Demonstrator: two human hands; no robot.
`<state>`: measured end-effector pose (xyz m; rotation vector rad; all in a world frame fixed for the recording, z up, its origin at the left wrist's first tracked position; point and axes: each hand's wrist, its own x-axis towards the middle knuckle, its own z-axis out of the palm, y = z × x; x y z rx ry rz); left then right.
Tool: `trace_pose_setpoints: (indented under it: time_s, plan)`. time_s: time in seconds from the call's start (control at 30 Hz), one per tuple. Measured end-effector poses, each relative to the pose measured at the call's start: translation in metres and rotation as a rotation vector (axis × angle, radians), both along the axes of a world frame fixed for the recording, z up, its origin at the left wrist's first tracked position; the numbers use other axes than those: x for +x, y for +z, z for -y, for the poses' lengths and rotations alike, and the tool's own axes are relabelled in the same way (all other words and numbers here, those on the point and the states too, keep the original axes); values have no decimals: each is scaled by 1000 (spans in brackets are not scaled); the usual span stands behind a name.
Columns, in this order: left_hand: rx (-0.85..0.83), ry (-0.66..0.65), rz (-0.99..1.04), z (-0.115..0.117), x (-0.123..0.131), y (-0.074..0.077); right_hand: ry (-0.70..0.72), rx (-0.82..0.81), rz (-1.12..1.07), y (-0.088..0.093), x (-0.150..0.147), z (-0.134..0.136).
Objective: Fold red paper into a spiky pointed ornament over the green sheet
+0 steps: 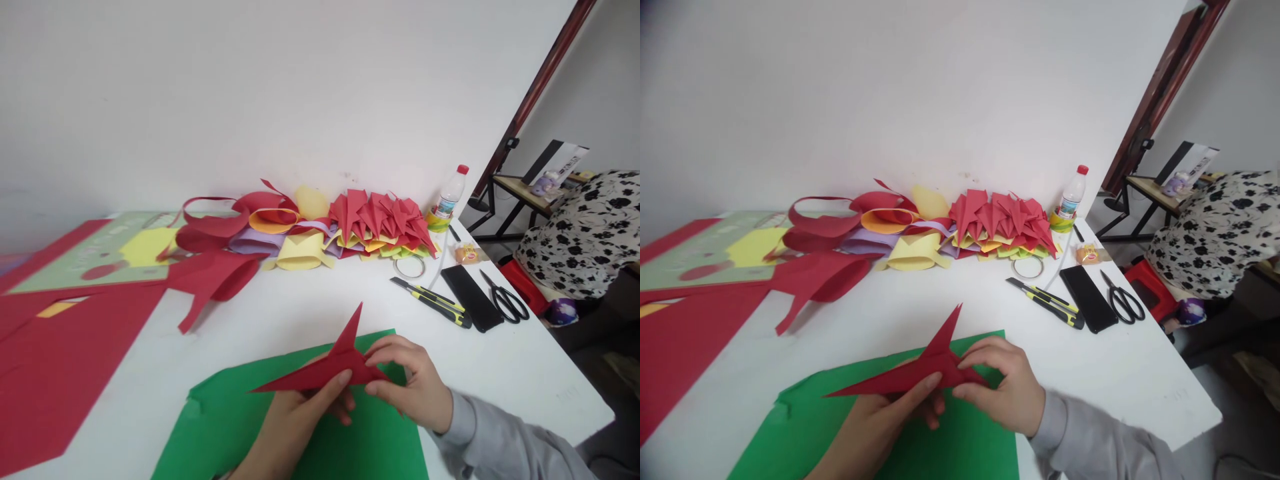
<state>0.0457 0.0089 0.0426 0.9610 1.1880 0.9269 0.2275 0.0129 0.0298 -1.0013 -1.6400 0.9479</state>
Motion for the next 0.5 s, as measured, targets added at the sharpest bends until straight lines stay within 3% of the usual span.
trace_pose_setpoints:
  time_s: [0.17, 0.33, 0.37, 0.4, 0.5]
  plan:
    - [45, -33, 92, 4, 2, -5, -22, 49, 82, 4, -1, 0]
    - [341, 152, 15, -2, -11, -9, -5, 129, 81, 12, 5, 1]
    - [361, 129, -21, -4, -13, -8, -14, 162, 96, 13, 6, 1]
    - [305, 96, -27, -7, -14, -8, -25, 199, 113, 14, 6, 1]
    - [173, 177, -67, -14, -14, -9, -47, 359, 157, 17, 8, 1]
